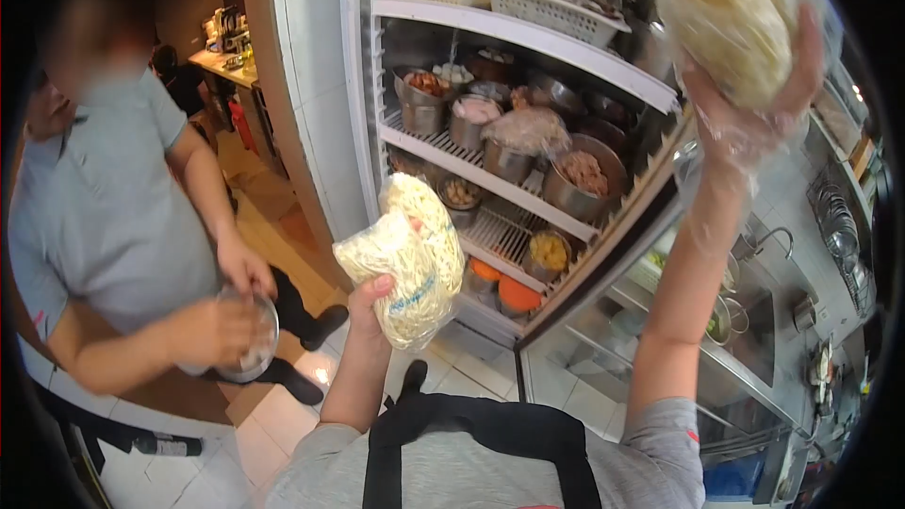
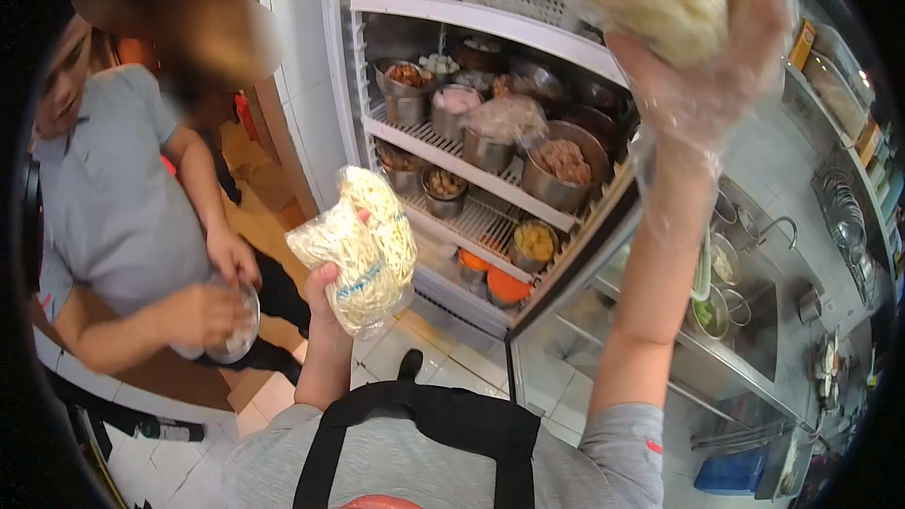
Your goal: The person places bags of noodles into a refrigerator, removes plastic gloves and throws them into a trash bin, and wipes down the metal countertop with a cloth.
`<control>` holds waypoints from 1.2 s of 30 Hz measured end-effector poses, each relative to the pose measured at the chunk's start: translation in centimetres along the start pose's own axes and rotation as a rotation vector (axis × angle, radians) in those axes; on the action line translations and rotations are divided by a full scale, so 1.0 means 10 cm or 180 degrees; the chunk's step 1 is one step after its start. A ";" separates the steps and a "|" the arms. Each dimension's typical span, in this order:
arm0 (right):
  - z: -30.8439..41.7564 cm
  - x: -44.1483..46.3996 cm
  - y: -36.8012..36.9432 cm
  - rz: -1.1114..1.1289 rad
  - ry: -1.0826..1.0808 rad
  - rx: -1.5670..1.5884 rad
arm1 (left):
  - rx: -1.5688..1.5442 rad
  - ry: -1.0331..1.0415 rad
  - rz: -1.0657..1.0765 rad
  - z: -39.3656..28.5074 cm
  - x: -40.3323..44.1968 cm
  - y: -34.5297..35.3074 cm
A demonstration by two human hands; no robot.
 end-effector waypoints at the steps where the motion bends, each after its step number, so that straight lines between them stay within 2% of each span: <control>1: 0.01 0.01 0.25 -0.0009 0.0122 0.0461 | -0.0125 0.0171 0.0119 -0.11 0.22 0.03; 2: 0.01 0.01 0.44 -0.0005 0.0241 0.0926 | -0.0257 0.0334 0.0232 -0.22 0.44 0.07; 3: -0.01 0.04 0.58 -0.0009 0.0218 0.0905 | -0.0154 0.0517 0.0401 -0.39 0.67 0.12; 4: -0.02 0.08 0.70 -0.0002 -0.0039 0.0602 | -0.0021 0.0990 0.0249 -0.52 0.87 0.22; 6: -0.06 0.10 0.91 0.0010 -0.0546 -0.0036 | 0.1171 0.2590 0.0629 -0.90 1.50 0.29; 7: -0.19 0.02 0.86 0.0150 -0.0105 -0.0333 | 0.2235 0.3639 0.0613 -1.20 1.75 0.51; 8: -0.25 0.01 0.85 0.0167 -0.0200 -0.0298 | 0.2903 0.4475 0.0673 -1.45 1.98 0.79; 9: -0.26 0.00 0.80 0.0214 -0.0226 -0.0405 | 0.3492 0.5181 0.1086 -1.65 2.24 1.02; 12: -0.25 -0.12 0.64 0.0222 -0.0201 -0.0786 | 0.4576 0.5584 0.1848 -1.84 2.91 1.51; 14: -0.26 -0.24 0.50 0.0158 -0.0127 -0.1090 | 0.4825 0.5246 0.2567 -1.90 3.19 1.73; 15: -0.25 -0.29 0.42 0.0087 -0.0070 -0.1232 | 0.4747 0.5286 0.2606 -1.87 3.37 1.76; 17: -0.23 -0.39 0.28 -0.0077 0.0089 -0.1493 | 0.5046 0.5842 0.2514 -1.79 3.69 1.76; 22: -0.16 -0.52 0.03 -0.0452 0.0387 -0.1937 | 0.5188 0.6219 0.2639 -1.73 3.89 1.71; 24: -0.14 -0.55 -0.04 -0.0556 0.0434 -0.2038 | 0.5657 0.6489 0.3072 -1.70 3.96 1.77; 25: -0.13 -0.56 -0.06 -0.0605 0.0454 -0.2078 | 0.5743 0.5959 0.3319 -1.67 4.02 1.81; 26: -0.12 -0.58 -0.08 -0.0638 0.0493 -0.2116 | 0.5706 0.6009 0.3335 -1.63 4.08 1.89; 28: -0.15 -0.58 -0.09 -0.0688 0.0525 -0.2176 | 0.5245 0.5655 0.3534 -1.53 4.21 2.07; 29: -0.16 -0.59 -0.09 -0.0696 0.0560 -0.2207 | 0.5762 0.5138 0.3468 -1.45 4.30 2.19; 30: -0.18 -0.60 -0.09 -0.0716 0.0577 -0.2233 | 0.5875 0.5409 0.3709 -1.39 4.42 2.26; 32: -0.19 -0.62 -0.07 -0.0744 0.0609 -0.2272 | 0.6083 0.5116 0.3493 -1.15 4.61 2.40; 34: -0.21 -0.66 -0.04 -0.0730 0.0663 -0.2309 | 0.6111 0.5067 0.3553 -0.94 4.76 2.54; 36: -0.25 -0.69 -0.01 -0.0742 0.0722 -0.2321 | 0.5868 0.5035 0.4013 -0.76 4.94 2.63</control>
Point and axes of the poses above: each hand's wrist, its own x-axis towards the middle knuckle, its own y-axis out of the palm, z = x × y, the point moved 1 cm from there along x, towards the middle knuckle, and after that the axes turned 12 degrees about -z, right-handed, at the moved point
